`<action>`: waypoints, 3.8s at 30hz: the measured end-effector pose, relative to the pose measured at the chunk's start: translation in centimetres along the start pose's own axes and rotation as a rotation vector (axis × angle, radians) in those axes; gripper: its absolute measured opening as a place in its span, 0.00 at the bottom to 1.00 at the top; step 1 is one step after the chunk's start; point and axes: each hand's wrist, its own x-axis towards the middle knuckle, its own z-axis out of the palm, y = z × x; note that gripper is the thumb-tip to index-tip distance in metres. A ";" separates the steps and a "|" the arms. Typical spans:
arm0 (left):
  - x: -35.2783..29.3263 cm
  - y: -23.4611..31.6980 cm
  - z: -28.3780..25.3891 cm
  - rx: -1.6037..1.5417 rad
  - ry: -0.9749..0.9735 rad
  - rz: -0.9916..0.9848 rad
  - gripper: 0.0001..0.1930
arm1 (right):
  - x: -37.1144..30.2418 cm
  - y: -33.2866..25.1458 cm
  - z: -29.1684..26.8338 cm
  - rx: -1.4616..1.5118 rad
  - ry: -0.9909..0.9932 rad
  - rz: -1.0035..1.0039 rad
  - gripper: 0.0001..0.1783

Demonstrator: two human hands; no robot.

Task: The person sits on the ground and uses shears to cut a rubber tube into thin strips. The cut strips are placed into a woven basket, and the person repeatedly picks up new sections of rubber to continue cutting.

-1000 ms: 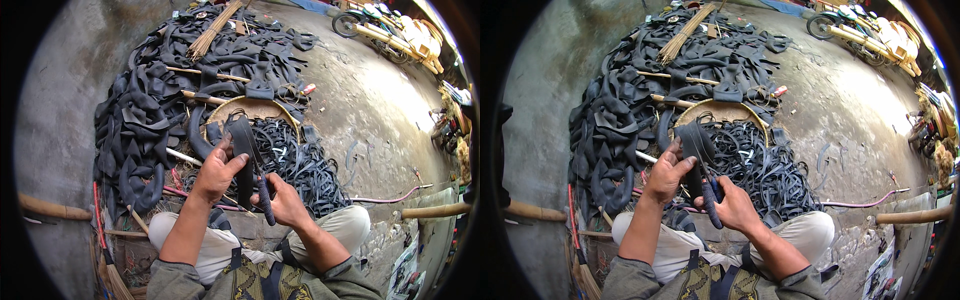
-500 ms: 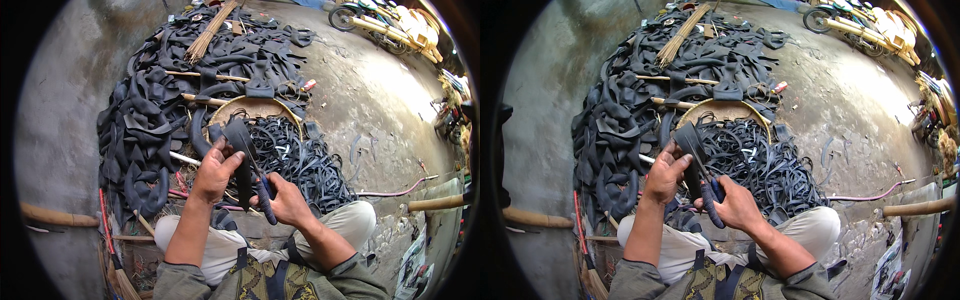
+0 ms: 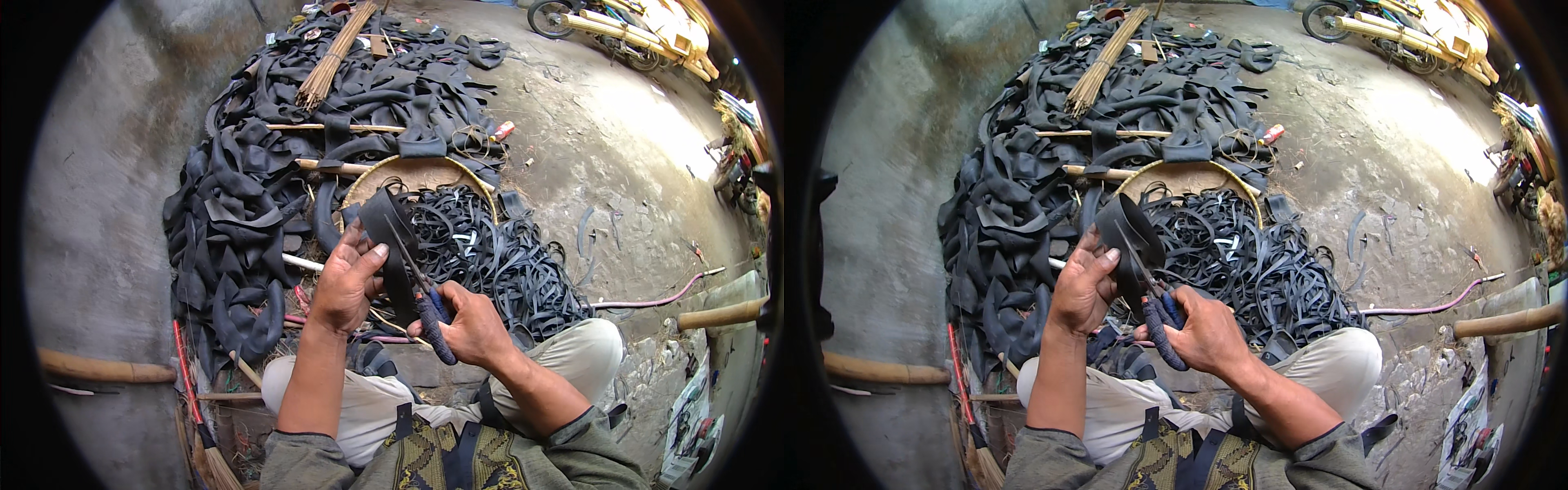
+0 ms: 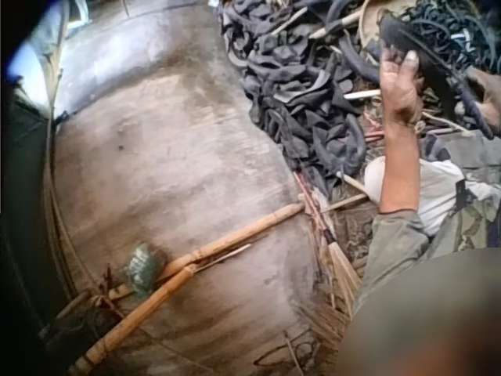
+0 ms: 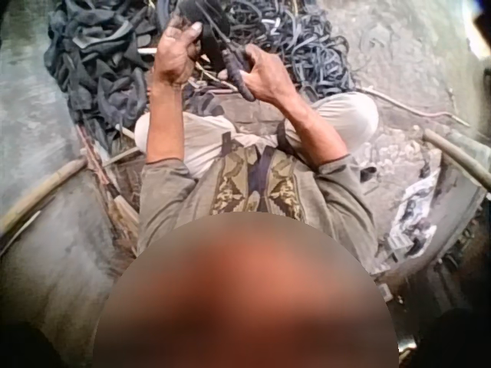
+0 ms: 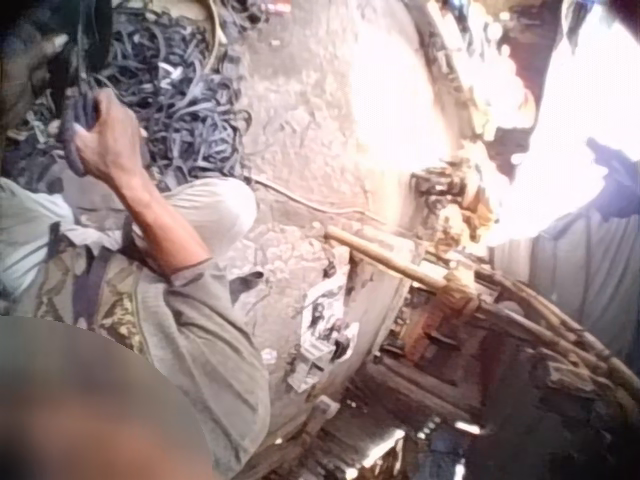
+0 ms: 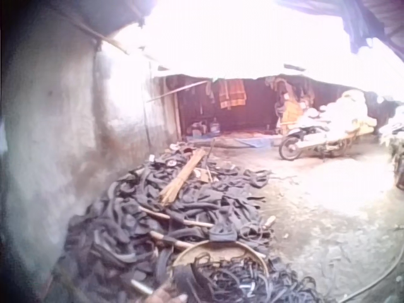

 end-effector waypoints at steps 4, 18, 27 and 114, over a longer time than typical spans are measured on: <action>-0.6 -0.7 0.4 0.154 0.025 -0.037 0.27 | 0.5 0.3 -0.1 -0.114 0.071 -0.075 0.46; -0.2 0.2 -0.1 0.023 0.009 -0.016 0.23 | 0.2 0.5 0.3 -0.065 0.083 -0.134 0.39; -1.1 -0.9 0.3 0.231 0.023 -0.069 0.29 | 0.5 0.4 -0.6 -0.118 0.079 -0.073 0.42; -1.5 0.3 0.1 0.149 0.037 0.010 0.30 | 0.6 0.6 0.3 -0.192 0.187 -0.282 0.43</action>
